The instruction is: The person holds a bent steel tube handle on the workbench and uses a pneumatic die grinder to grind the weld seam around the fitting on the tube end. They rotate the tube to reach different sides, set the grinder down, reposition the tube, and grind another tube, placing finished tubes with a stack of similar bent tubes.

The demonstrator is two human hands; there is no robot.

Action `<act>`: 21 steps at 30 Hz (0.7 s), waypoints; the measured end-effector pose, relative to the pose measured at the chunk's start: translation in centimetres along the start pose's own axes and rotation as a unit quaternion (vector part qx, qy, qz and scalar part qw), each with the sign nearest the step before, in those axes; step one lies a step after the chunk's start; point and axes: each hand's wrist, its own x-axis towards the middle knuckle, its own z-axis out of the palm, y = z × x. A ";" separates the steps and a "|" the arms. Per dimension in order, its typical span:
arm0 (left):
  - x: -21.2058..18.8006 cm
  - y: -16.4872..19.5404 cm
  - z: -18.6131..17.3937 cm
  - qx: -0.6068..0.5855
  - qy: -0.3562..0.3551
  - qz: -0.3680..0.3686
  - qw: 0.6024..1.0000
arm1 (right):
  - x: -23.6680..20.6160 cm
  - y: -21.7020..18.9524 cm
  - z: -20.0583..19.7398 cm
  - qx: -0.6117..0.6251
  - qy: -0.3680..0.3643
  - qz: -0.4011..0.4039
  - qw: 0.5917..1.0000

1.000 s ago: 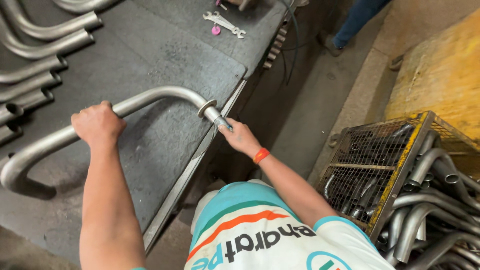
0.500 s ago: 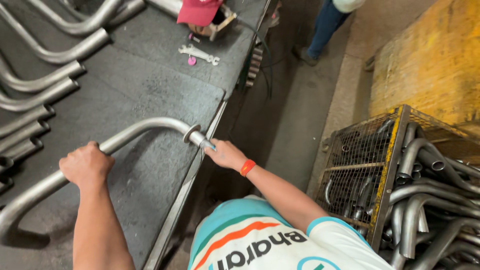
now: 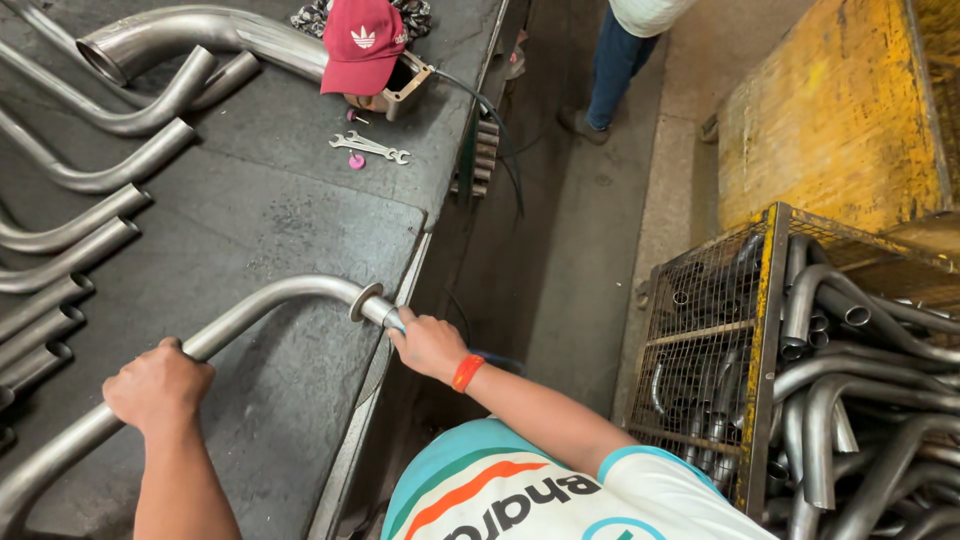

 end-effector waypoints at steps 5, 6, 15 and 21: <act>-0.4 -0.1 -0.2 0.005 0.007 -0.002 1.000 | 1.0 1.7 -1.0 0.046 -0.051 -0.033 0.997; -0.6 -0.1 -0.2 0.004 0.011 -0.003 1.000 | 1.3 2.3 -1.2 0.065 -0.064 -0.038 0.995; -0.7 0.3 -0.8 0.002 0.012 -0.008 1.000 | 0.9 3.4 0.4 0.308 -0.076 0.050 0.947; 0.2 1.2 -1.6 0.003 0.012 -0.008 1.000 | 0.5 1.4 -0.2 0.065 0.001 0.011 0.998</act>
